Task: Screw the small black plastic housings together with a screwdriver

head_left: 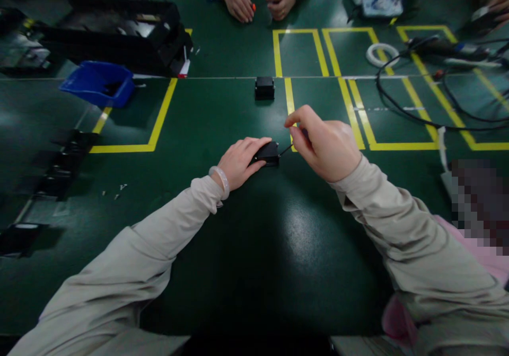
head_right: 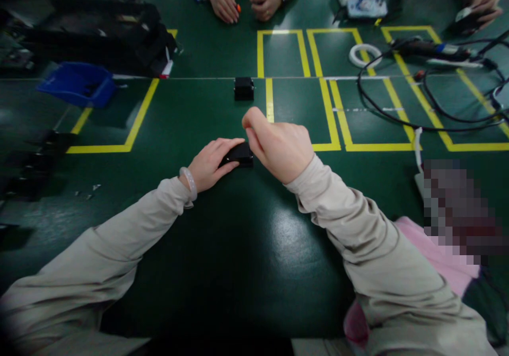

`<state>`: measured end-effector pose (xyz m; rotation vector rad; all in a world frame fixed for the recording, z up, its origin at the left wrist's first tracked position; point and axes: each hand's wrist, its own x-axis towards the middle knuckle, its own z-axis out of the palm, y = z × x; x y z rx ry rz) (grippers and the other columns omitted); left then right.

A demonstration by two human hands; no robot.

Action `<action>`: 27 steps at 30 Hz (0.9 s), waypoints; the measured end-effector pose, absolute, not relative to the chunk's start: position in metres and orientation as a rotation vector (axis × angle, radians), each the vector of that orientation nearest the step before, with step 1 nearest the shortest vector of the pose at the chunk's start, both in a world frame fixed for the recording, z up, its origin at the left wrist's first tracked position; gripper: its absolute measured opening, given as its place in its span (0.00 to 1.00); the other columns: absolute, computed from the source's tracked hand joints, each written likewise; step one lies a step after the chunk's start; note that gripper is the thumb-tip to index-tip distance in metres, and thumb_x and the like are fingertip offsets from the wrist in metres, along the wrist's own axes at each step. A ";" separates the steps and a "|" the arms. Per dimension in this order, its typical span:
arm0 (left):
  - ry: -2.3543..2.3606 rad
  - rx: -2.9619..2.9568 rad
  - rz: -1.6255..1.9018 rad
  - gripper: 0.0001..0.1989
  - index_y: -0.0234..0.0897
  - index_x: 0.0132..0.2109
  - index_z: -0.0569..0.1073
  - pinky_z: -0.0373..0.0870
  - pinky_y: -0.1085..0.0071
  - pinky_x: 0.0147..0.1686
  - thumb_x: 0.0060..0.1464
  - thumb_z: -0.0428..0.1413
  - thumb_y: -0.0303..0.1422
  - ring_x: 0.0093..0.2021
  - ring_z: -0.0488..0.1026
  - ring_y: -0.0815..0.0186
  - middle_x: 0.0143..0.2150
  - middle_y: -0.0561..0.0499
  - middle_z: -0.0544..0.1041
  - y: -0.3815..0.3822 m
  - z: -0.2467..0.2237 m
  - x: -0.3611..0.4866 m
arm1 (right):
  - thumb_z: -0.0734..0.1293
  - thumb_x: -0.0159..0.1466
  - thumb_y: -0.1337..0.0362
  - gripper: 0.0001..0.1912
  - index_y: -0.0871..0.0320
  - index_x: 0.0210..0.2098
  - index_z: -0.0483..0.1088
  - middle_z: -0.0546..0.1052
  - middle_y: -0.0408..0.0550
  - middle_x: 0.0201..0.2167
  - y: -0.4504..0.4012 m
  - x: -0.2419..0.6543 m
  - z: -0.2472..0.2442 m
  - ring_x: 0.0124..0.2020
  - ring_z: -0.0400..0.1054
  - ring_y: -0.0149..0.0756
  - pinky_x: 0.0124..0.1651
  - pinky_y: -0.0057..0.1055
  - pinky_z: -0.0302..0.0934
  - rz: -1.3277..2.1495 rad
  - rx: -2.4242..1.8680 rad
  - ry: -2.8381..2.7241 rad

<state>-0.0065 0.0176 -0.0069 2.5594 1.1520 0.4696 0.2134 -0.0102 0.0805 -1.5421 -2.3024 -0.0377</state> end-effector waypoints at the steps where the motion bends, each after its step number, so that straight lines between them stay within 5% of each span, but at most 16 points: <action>1: 1.151 2.556 0.469 0.25 0.34 0.67 0.60 0.66 0.55 0.58 0.66 0.50 0.36 0.57 0.68 0.53 0.60 0.40 0.69 0.018 -0.007 -0.006 | 0.53 0.69 0.60 0.19 0.59 0.50 0.69 0.74 0.44 0.25 -0.010 0.214 0.080 0.25 0.66 0.31 0.31 0.28 0.52 -0.025 -1.526 -2.293; 8: 1.144 2.562 0.467 0.25 0.35 0.67 0.60 0.65 0.55 0.57 0.66 0.50 0.37 0.57 0.68 0.53 0.60 0.40 0.69 0.018 -0.008 -0.007 | 0.53 0.70 0.54 0.20 0.58 0.44 0.71 0.70 0.42 0.21 -0.010 0.215 0.082 0.23 0.62 0.29 0.31 0.28 0.51 -0.044 -1.560 -2.314; 15: 1.151 2.551 0.465 0.25 0.35 0.67 0.60 0.65 0.56 0.57 0.66 0.50 0.37 0.57 0.68 0.54 0.60 0.40 0.69 0.017 -0.007 -0.007 | 0.52 0.68 0.61 0.19 0.59 0.52 0.67 0.75 0.45 0.29 -0.009 0.215 0.081 0.28 0.67 0.32 0.34 0.30 0.55 0.052 -1.533 -2.299; 21: 1.146 2.553 0.467 0.25 0.35 0.67 0.60 0.65 0.56 0.57 0.66 0.50 0.36 0.57 0.68 0.54 0.60 0.40 0.69 0.017 -0.006 -0.007 | 0.54 0.70 0.55 0.18 0.57 0.44 0.70 0.69 0.41 0.21 -0.010 0.216 0.082 0.23 0.63 0.30 0.31 0.28 0.52 -0.015 -1.555 -2.300; 27: 1.148 2.548 0.467 0.25 0.36 0.67 0.60 0.64 0.57 0.57 0.66 0.49 0.37 0.57 0.67 0.54 0.60 0.41 0.69 0.017 -0.006 -0.007 | 0.53 0.68 0.62 0.18 0.58 0.50 0.68 0.71 0.42 0.24 -0.010 0.216 0.081 0.24 0.64 0.29 0.32 0.28 0.54 0.015 -1.491 -2.306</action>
